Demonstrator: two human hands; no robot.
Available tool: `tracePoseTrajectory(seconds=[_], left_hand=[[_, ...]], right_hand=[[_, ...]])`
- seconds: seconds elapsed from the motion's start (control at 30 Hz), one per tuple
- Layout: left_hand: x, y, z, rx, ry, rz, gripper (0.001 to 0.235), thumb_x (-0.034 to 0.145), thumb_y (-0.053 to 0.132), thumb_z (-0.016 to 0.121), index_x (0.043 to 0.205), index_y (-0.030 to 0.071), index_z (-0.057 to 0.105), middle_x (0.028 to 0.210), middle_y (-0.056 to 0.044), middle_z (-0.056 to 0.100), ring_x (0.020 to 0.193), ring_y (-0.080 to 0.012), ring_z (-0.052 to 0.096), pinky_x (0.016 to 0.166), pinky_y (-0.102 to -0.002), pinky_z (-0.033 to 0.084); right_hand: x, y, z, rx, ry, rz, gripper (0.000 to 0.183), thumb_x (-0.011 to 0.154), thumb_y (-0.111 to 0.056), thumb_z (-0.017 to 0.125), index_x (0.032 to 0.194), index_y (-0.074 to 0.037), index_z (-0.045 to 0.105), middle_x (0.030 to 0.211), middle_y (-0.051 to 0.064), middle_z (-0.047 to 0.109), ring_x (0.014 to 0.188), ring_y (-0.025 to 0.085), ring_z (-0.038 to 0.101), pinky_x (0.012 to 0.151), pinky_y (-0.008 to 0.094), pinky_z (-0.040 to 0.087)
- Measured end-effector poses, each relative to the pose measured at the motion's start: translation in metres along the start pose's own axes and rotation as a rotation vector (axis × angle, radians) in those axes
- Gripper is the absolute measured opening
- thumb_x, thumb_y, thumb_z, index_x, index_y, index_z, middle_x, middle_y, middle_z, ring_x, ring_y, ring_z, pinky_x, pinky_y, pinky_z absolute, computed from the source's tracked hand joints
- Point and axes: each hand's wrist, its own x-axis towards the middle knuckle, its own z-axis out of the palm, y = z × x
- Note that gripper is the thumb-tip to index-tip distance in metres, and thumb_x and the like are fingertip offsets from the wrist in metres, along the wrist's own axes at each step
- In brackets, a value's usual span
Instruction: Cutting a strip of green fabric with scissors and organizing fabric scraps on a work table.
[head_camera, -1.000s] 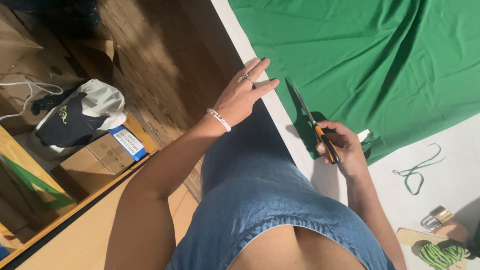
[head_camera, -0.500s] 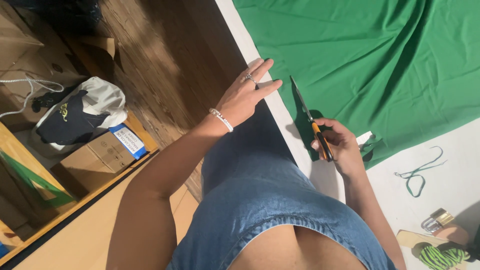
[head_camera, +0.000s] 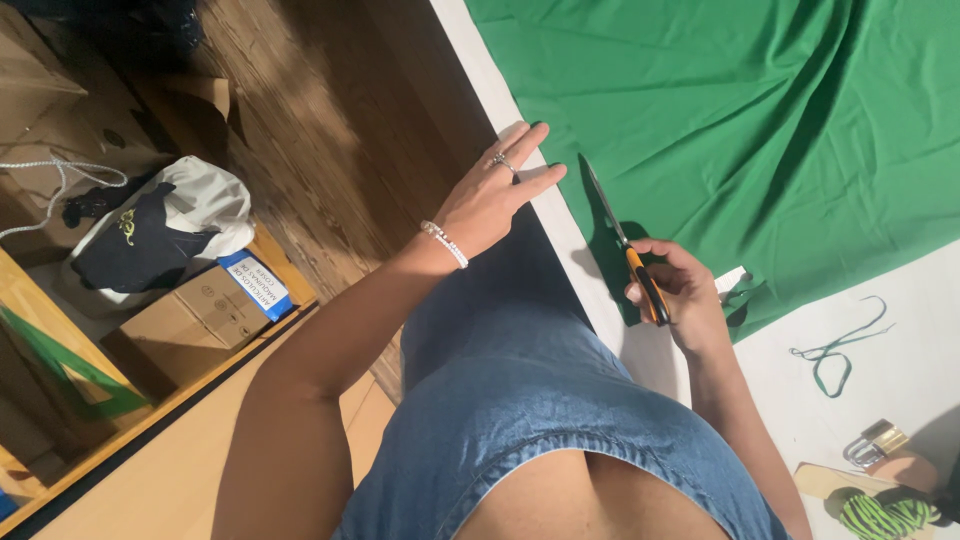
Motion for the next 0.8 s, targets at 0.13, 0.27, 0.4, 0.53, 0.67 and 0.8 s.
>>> tracePoseTrajectory(seconds=[0.13, 0.27, 0.4, 0.53, 0.67, 0.8], left_hand=[[0.001, 0.0, -0.002, 0.0, 0.009, 0.021, 0.058, 0.103, -0.005, 0.049, 0.153, 0.024, 0.051, 0.168, -0.013, 0.015, 0.158, -0.0329, 0.014, 0.129, -0.048, 0.024], [0.0, -0.003, 0.0, 0.018, 0.012, 0.02, 0.06, 0.101, -0.005, 0.05, 0.153, 0.026, 0.05, 0.168, -0.012, 0.014, 0.158, -0.0321, 0.014, 0.128, -0.048, 0.026], [-0.002, 0.0, -0.003, 0.016, 0.02, 0.013, 0.061, 0.101, -0.006, 0.049, 0.153, 0.026, 0.051, 0.168, -0.012, 0.014, 0.158, -0.032, 0.015, 0.128, -0.048, 0.026], [-0.001, -0.001, -0.003, 0.026, 0.024, 0.027, 0.061, 0.101, -0.005, 0.049, 0.153, 0.026, 0.049, 0.168, -0.012, 0.015, 0.158, -0.0325, 0.015, 0.127, -0.048, 0.027], [0.0, -0.002, -0.002, 0.036, 0.05, 0.044, 0.065, 0.098, -0.009, 0.051, 0.153, 0.027, 0.05, 0.168, -0.013, 0.014, 0.158, -0.0352, 0.014, 0.126, -0.049, 0.029], [-0.001, -0.003, 0.0, 0.059, 0.042, 0.05, 0.069, 0.095, -0.011, 0.053, 0.153, 0.026, 0.05, 0.169, -0.014, 0.013, 0.158, -0.0373, 0.013, 0.124, -0.052, 0.032]], right_hand=[[0.008, -0.005, 0.003, -0.009, 0.001, -0.009, 0.06, 0.073, 0.002, 0.082, 0.129, 0.0, 0.062, 0.067, 0.016, 0.063, 0.042, 0.021, 0.064, 0.033, 0.022, 0.042], [0.012, -0.005, 0.005, -0.043, -0.002, -0.008, 0.058, 0.074, 0.002, 0.081, 0.129, 0.0, 0.062, 0.066, 0.015, 0.062, 0.043, 0.02, 0.064, 0.035, 0.021, 0.041], [0.01, -0.005, 0.007, -0.054, 0.007, -0.013, 0.056, 0.076, 0.002, 0.081, 0.129, 0.0, 0.062, 0.067, 0.016, 0.063, 0.043, 0.019, 0.063, 0.035, 0.021, 0.04], [0.01, -0.017, 0.012, -0.029, 0.009, -0.004, 0.057, 0.075, 0.002, 0.081, 0.129, 0.001, 0.062, 0.065, 0.016, 0.062, 0.041, 0.019, 0.062, 0.034, 0.022, 0.04], [0.019, -0.017, 0.012, -0.061, 0.007, -0.021, 0.058, 0.074, 0.0, 0.082, 0.129, -0.001, 0.063, 0.064, 0.015, 0.062, 0.043, 0.02, 0.063, 0.036, 0.022, 0.043], [0.022, -0.014, 0.014, -0.081, 0.011, -0.023, 0.057, 0.074, 0.002, 0.081, 0.128, -0.001, 0.063, 0.064, 0.014, 0.062, 0.045, 0.019, 0.063, 0.037, 0.021, 0.043]])
